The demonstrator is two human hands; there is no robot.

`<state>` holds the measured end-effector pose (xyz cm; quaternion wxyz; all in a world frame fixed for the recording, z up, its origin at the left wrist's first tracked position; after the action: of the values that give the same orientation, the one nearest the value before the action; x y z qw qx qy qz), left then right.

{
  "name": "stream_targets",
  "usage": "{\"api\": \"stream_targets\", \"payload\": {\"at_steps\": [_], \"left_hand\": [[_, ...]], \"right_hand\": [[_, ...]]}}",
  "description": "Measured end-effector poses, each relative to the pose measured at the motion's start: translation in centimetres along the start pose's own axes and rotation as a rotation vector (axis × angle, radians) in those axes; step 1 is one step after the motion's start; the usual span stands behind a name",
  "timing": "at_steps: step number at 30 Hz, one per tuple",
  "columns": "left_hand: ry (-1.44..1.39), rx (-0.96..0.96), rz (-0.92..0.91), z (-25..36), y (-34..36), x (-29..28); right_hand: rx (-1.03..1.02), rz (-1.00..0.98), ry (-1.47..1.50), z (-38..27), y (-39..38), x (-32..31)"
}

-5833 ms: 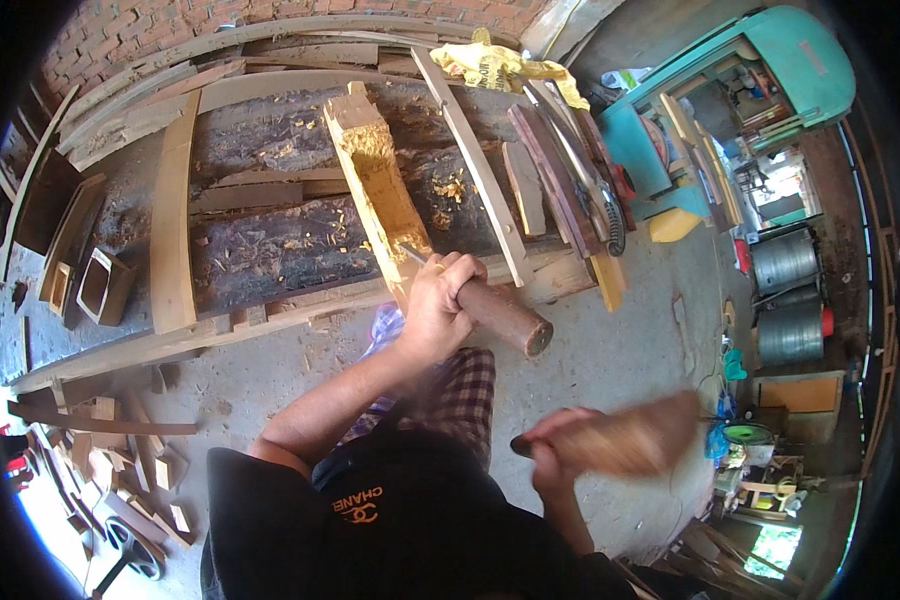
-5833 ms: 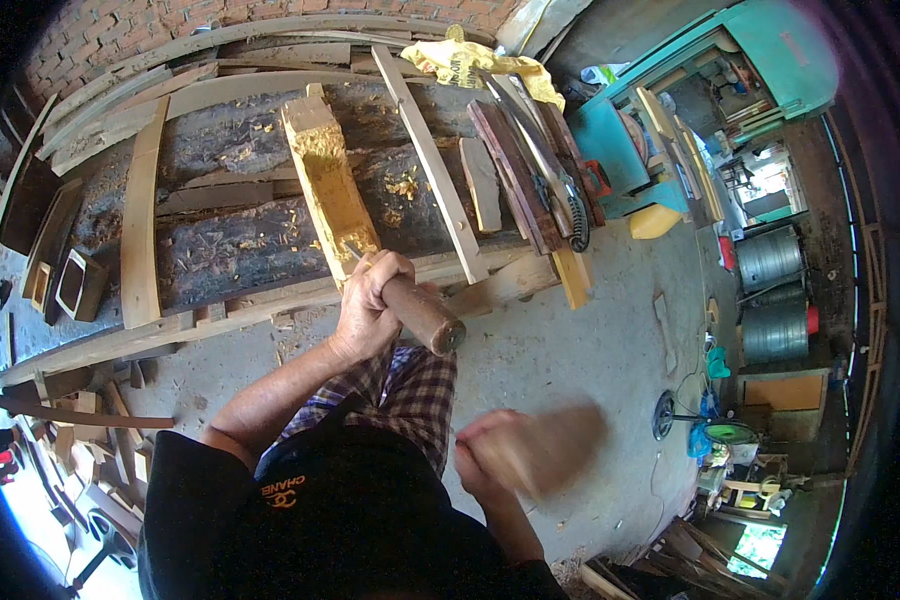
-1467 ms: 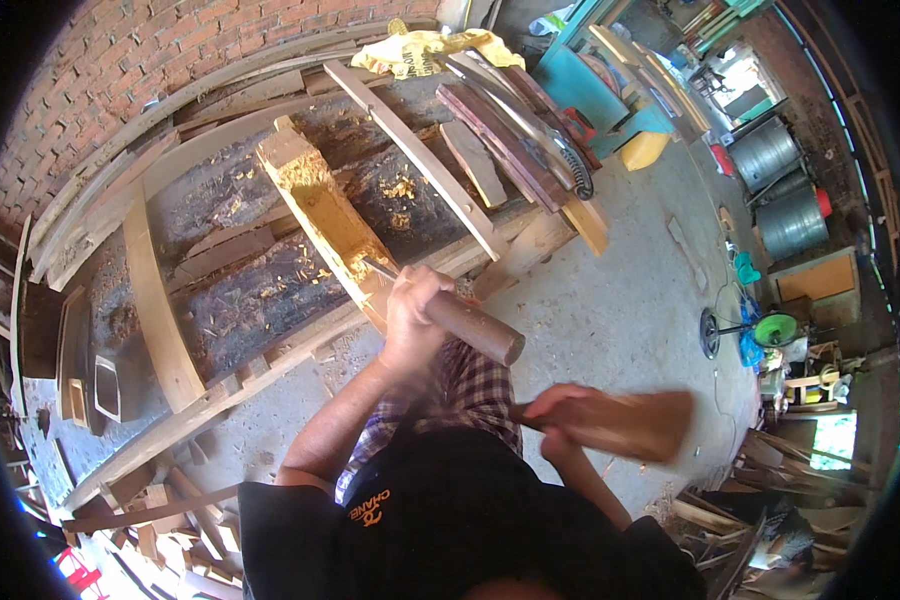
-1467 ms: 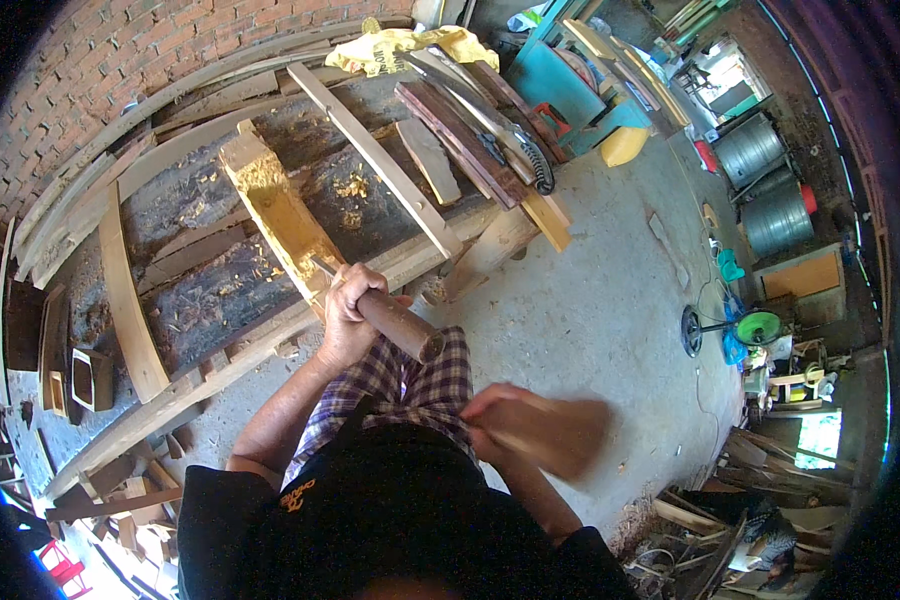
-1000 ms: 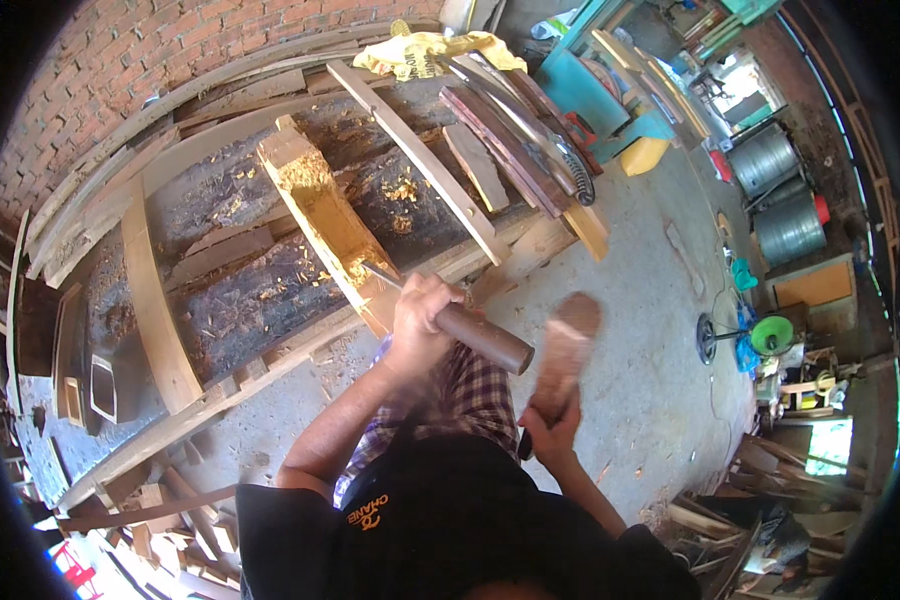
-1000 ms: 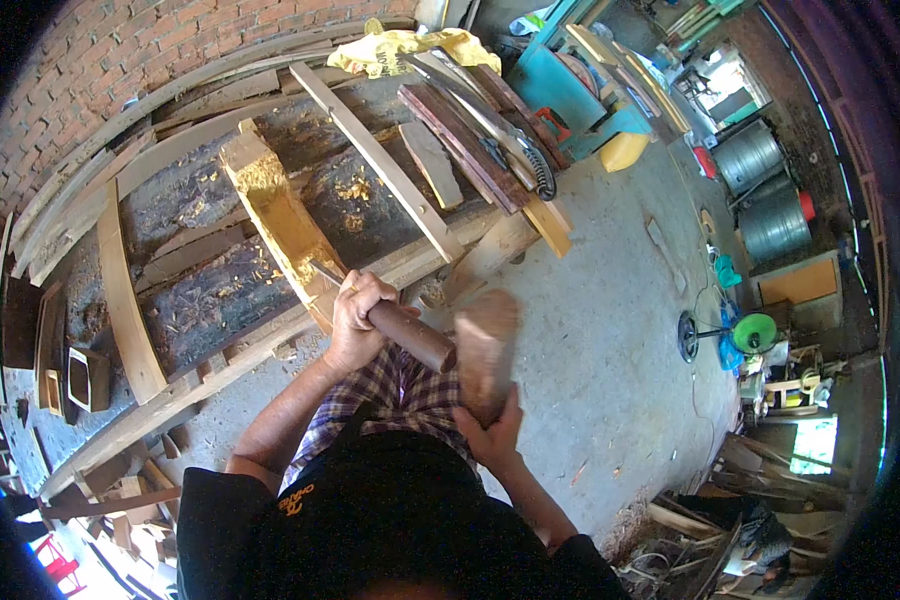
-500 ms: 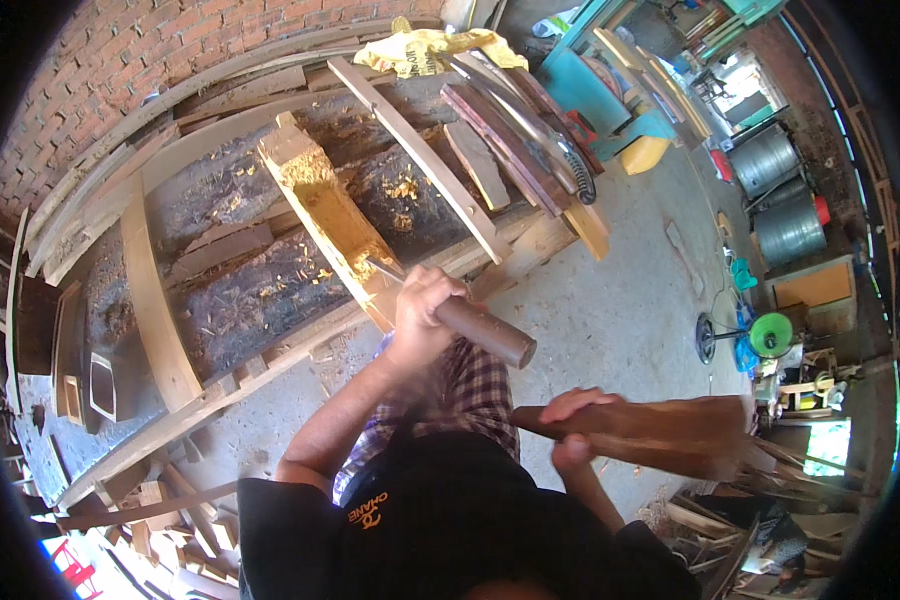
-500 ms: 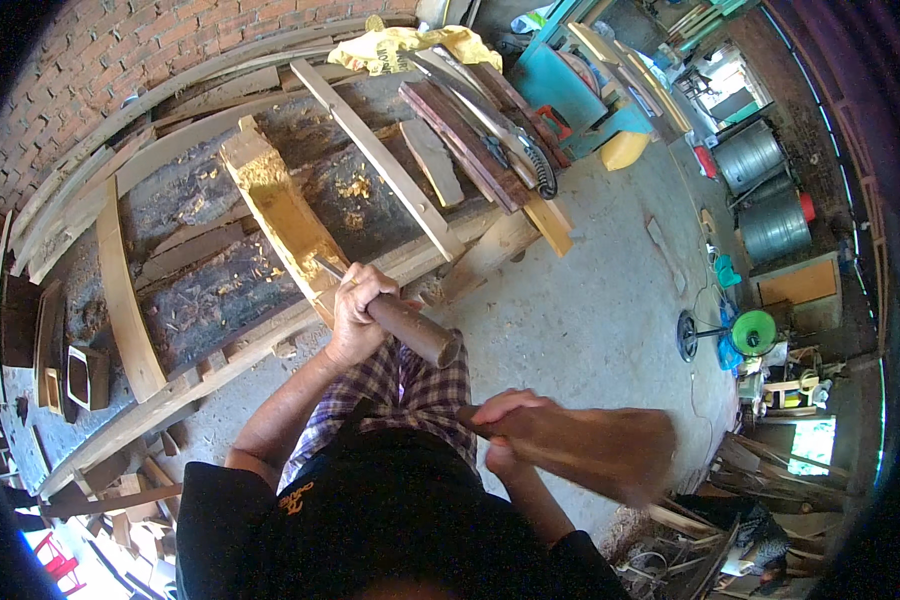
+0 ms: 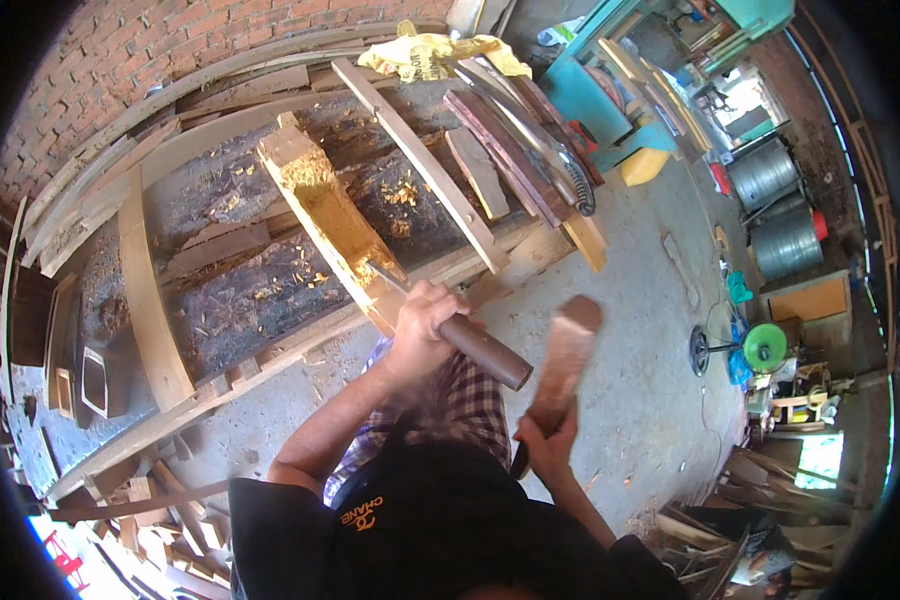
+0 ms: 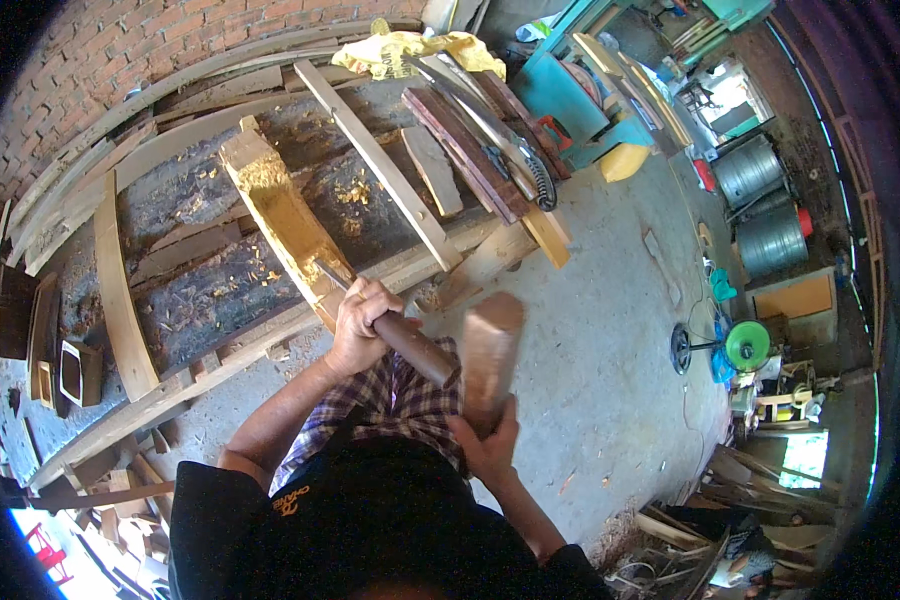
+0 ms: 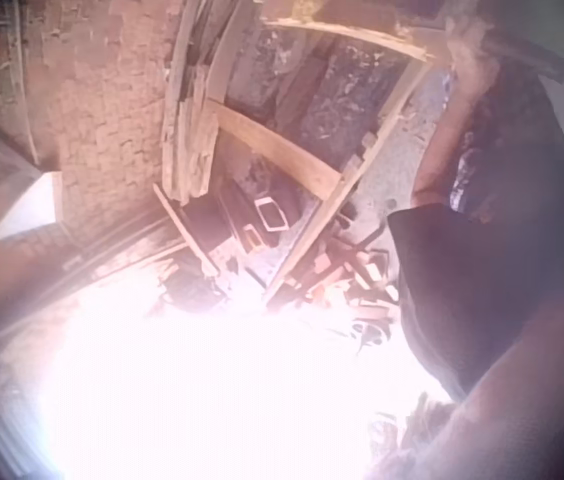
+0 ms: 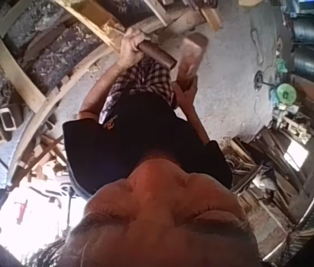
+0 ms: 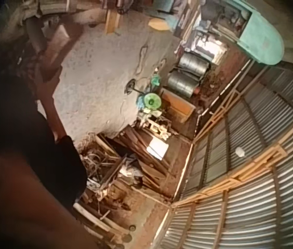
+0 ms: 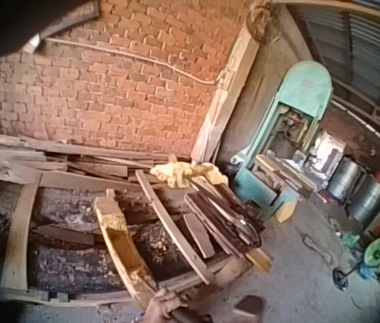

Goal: The person carves a wooden piece on a workbench, holding a chisel against the wood and repeatedly striking it with a wooden mallet to hollow it out.

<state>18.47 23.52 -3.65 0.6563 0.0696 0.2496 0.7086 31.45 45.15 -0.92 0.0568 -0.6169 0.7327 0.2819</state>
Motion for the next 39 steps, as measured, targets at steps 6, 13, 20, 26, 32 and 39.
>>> {"api": "stream_targets", "payload": {"at_steps": [6,13,20,26,32,39], "left_hand": [[0.010,0.052,-0.010,0.2,0.1,0.0],[0.039,0.020,-0.072,0.3,0.1,0.1],[0.039,-0.010,-0.078,-0.1,0.5,0.0],[-0.025,-0.040,-0.064,-0.3,1.3,-0.6],[-0.094,-0.055,-0.015,0.1,1.7,-1.8],[-0.048,-0.049,-0.069,0.3,1.0,-1.5]], "right_hand": [[-0.546,-0.222,0.040,-4.1,-0.7,1.9],[-0.323,-0.135,0.089,-2.0,-0.6,0.8],[0.098,0.032,0.019,2.6,-0.4,0.5],[0.205,0.109,0.208,4.8,-1.4,0.0],[-0.132,-0.171,-0.202,2.1,-2.3,1.3],[-0.096,-0.078,0.034,3.3,-1.2,1.5]]}}
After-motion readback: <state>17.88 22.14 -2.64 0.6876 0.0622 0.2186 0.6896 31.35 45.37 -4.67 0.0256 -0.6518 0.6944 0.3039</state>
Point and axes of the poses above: each hand's wrist, its own y-axis towards the middle knuckle, its own x-axis out of the palm, z = x × y, the point moved 8 cm from there along y, towards the middle knuckle, and after that the axes turned 13 degrees about -x, right-handed, at the moved point
